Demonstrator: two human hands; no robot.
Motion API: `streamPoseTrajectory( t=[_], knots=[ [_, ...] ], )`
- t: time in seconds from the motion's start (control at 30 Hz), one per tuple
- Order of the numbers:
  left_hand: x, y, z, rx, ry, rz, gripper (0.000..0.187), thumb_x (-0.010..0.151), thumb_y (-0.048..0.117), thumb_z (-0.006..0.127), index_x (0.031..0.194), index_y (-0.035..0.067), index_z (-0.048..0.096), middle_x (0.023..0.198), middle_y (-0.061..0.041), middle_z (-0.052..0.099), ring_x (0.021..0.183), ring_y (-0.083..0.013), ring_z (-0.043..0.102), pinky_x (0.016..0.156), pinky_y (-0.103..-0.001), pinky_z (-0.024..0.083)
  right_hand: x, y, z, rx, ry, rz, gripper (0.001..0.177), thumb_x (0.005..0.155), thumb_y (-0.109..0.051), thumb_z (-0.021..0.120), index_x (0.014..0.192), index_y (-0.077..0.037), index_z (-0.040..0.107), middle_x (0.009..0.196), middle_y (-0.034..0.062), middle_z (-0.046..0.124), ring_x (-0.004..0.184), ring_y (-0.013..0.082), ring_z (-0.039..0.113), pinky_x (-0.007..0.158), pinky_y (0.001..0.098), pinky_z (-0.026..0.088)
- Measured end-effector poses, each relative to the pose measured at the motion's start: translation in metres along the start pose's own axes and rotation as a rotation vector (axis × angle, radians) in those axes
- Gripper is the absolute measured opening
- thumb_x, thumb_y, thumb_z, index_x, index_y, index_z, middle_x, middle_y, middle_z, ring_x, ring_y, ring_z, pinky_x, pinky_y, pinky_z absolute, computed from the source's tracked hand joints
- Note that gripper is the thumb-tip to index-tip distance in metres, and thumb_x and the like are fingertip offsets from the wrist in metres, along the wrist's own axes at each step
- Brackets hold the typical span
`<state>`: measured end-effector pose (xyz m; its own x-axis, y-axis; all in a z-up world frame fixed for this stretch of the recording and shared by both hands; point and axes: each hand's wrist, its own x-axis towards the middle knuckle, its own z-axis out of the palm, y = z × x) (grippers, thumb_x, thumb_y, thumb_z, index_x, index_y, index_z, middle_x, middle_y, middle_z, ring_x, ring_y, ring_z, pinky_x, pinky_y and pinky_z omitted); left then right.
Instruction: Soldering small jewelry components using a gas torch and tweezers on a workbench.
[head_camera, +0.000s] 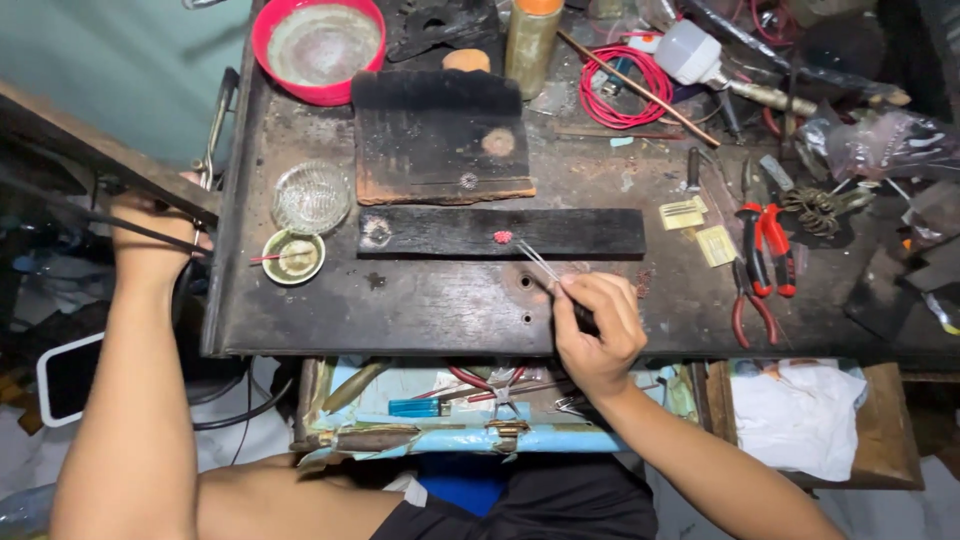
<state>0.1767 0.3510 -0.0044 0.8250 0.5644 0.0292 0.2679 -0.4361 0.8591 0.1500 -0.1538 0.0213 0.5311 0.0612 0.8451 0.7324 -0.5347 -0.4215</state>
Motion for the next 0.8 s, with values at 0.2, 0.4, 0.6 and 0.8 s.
streamPoseTrajectory(
  t=[0.2,0.4,0.6,0.8],
  knots=[
    [-0.012,-0.069,-0.004,0.409,0.010,0.131,0.022,0.091,0.008,0.058,0.070,0.000,0.059,0.067,-0.012,0.059,0.065,-0.0236,0.054,0.057,-0.043,0.042,0.002,-0.002,0.000,0.007,-0.012,-0.004,0.009,0.088,0.006,0.079,0.094,0.004,0.072,0.090,0.0126,0.074,0.083,0.0273,0.069,0.082,0.0360,0.056],
    [-0.107,-0.026,-0.005,-0.113,0.606,0.254,0.016,0.110,-0.011,0.057,0.120,0.000,0.060,0.098,-0.016,0.068,0.077,-0.0223,0.076,0.067,-0.028,0.062,-0.002,0.001,0.002,0.048,0.012,-0.053,0.016,0.084,0.006,0.084,0.084,0.003,0.068,0.085,0.0151,0.072,0.080,0.0284,0.067,0.076,0.0357,0.053],
    [-0.254,0.179,0.070,0.035,0.093,0.539,0.019,0.098,0.010,0.064,0.087,0.005,0.077,0.088,-0.007,0.077,0.080,-0.0200,0.071,0.077,-0.035,0.053,0.001,-0.002,-0.003,0.131,-0.044,-0.210,0.011,0.085,0.002,0.080,0.085,-0.001,0.070,0.088,0.0138,0.072,0.077,0.0275,0.065,0.079,0.0368,0.043],
    [-0.278,0.195,0.167,-0.236,-0.339,0.406,0.024,0.091,0.018,0.073,0.104,-0.002,0.077,0.083,-0.019,0.078,0.076,-0.0333,0.079,0.051,-0.034,0.062,-0.016,0.011,0.000,0.176,0.005,-0.252,0.011,0.078,-0.004,0.084,0.074,-0.013,0.077,0.083,0.0040,0.077,0.069,0.0259,0.064,0.077,0.0395,0.045]
  ],
)
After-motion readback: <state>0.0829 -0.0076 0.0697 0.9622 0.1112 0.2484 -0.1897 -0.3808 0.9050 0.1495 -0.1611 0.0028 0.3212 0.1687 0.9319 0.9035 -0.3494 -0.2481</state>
